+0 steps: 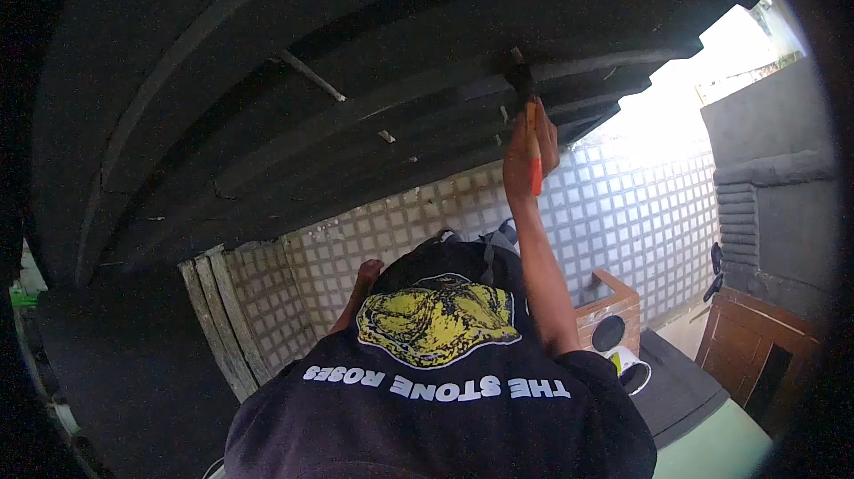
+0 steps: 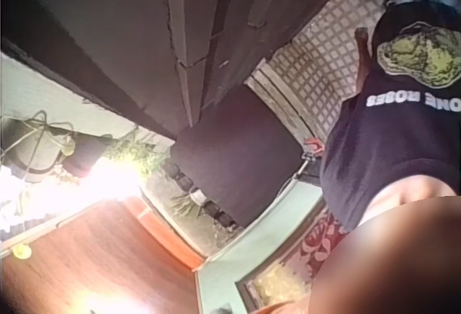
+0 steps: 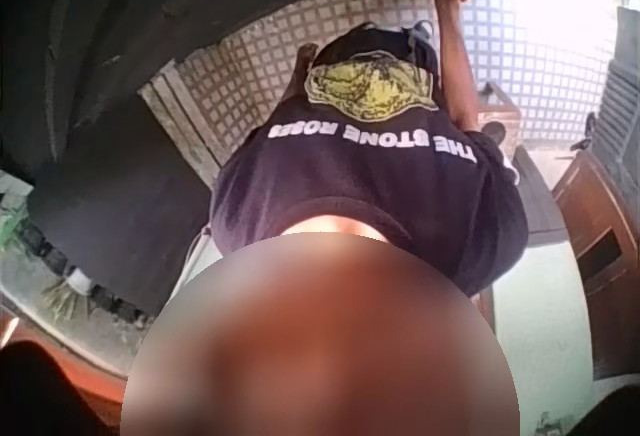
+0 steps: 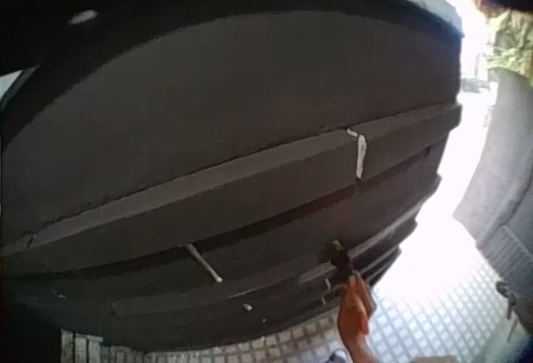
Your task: Painting the underside of a roof or ceiling structure with black paint using a brush.
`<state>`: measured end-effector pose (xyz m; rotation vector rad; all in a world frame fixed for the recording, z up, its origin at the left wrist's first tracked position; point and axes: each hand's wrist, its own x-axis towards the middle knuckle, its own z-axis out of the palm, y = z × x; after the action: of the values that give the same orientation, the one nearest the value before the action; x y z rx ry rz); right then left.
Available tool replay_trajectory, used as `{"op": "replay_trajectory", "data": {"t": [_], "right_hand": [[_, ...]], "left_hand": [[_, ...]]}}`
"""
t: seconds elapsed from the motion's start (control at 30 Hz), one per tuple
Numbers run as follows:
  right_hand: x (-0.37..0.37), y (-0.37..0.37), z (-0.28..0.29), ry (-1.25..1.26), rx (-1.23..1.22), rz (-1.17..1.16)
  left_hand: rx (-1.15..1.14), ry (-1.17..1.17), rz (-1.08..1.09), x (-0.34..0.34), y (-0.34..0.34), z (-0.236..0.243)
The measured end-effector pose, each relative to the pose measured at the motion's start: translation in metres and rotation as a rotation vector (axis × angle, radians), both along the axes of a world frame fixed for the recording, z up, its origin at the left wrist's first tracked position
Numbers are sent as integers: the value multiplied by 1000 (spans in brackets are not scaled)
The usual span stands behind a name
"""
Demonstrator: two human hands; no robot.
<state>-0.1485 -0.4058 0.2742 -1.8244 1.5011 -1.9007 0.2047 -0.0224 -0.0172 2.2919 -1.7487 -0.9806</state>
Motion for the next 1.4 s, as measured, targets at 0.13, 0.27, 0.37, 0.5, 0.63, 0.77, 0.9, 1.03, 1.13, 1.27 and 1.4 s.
{"op": "replay_trajectory", "data": {"t": [0.13, 0.27, 0.37, 0.5, 0.63, 0.77, 0.9, 1.03, 1.13, 1.27, 1.4], "right_hand": [[59, 27, -2, 78, 11, 196], [88, 42, 16, 0, -57, 661], [81, 32, 4, 54, -11, 701], [3, -5, -60, -117, 66, 186], [-11, -10, -35, -346, 126, -20], [76, 33, -14, -16, 80, 226], [114, 50, -1, 63, -46, 716], [73, 21, -8, -4, 74, 588], [12, -5, -37, -59, 231, 195], [-3, -18, -6, -231, 275, -12], [71, 11, -13, 2, 17, 132]], "left_hand": [[0, -68, -15, -5, 2, 3], [-88, -29, -129, 4, 4, 2], [28, 101, 207, -6, -4, 2], [142, 262, 504, -12, -25, 27], [12, 169, 237, -2, -15, 26], [51, 183, 398, -6, -11, 31], [151, 308, 557, -8, -15, 29], [47, 274, 667, -26, -17, 28], [28, 298, 707, -35, -8, 25], [14, 221, 486, -38, 21, 20], [-29, 78, 336, -34, 29, 8]]}}
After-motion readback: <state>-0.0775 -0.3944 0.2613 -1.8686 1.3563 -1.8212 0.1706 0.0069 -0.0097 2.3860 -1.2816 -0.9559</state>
